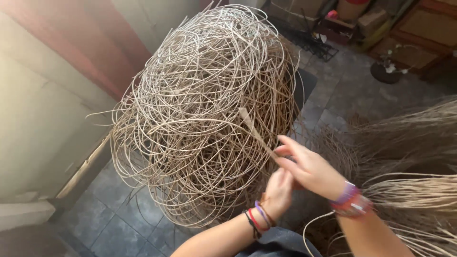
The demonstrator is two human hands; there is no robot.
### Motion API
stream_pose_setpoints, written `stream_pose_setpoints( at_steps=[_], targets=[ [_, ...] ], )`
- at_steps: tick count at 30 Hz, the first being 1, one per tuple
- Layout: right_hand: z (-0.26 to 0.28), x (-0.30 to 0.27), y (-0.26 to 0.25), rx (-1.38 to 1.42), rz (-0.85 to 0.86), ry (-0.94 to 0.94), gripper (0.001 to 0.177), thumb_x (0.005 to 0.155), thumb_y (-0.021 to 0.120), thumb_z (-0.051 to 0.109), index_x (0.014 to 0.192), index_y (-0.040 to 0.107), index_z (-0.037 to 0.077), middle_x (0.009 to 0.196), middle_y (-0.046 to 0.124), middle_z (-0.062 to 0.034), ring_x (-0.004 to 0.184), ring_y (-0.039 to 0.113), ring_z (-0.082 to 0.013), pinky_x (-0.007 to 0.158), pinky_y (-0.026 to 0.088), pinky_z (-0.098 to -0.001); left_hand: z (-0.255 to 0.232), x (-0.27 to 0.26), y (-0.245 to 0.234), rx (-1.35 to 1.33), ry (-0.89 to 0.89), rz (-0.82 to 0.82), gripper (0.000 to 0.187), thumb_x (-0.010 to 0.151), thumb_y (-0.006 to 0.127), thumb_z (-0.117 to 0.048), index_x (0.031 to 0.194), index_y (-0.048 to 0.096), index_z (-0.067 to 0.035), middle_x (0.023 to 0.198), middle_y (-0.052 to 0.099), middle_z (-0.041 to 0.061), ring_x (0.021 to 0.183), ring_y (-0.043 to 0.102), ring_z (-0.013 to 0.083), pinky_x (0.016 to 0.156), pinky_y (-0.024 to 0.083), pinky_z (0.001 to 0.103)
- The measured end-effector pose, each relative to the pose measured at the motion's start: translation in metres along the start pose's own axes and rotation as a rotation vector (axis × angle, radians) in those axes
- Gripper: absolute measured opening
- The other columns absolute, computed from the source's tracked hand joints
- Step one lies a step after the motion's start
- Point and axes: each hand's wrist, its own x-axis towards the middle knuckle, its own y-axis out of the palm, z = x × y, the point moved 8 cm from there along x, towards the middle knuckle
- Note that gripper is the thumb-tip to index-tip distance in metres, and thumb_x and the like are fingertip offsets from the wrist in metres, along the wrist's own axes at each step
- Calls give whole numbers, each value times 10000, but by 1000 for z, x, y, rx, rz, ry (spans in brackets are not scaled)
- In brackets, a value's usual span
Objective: Weaving and knotting natural fiber strands onto a circular metal frame
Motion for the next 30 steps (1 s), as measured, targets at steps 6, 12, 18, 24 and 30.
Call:
stream_pose_setpoints(
  at_steps=[6, 12, 18, 24, 30],
  targets=[
    [4, 38, 22, -98, -51, 117, 249, 996, 489, 274, 875, 692, 197, 595, 663, 26, 568, 641, -144, 656, 510, -330, -13, 0, -12, 550, -47, 187, 359, 993, 486, -242, 764, 661, -29, 728, 690, 105, 633, 601, 181, 576, 470, 371],
    [-18, 27, -3, -59, -224, 128, 280, 1032, 485, 216, 899, 726, 169, 592, 701, 35, 504, 662, -99, 559, 554, -274, -69, -14, -16, 505, 20, 238, 487, 1062, 363, -363, 1359, 662, -120, 1248, 737, 72, 923, 681, 168, 786, 525, 282],
    [-70, -15, -11, -390, -241, 115, 213, 981, 540, 341, 911, 729, 273, 808, 814, 1, 849, 769, -292, 746, 608, -448, -153, 4, -57, -190, 364, -111, 620, 1094, 334, -423, 1560, 414, -22, 1547, 522, 165, 1370, 523, 306, 1131, 405, 519],
    [-165, -63, -9, -490, -38, 396, 294, 972, 504, 370, 976, 789, 297, 1056, 809, 105, 981, 769, -161, 946, 529, -330, -176, 2, -51, -439, 515, -151, 335, 1121, 341, -282, 1014, 565, -57, 746, 590, 90, 954, 723, 344, 990, 542, 525],
    [-19, -45, -24, 122, -146, -24, 469, 965, 503, 166, 1419, 582, 79, 1408, 669, -64, 1312, 619, -171, 1139, 427, -330, -88, -19, 24, 32, 178, 129, 510, 1119, 333, -411, 916, 599, -26, 798, 730, 170, 605, 641, 193, 582, 563, 309]
  ],
)
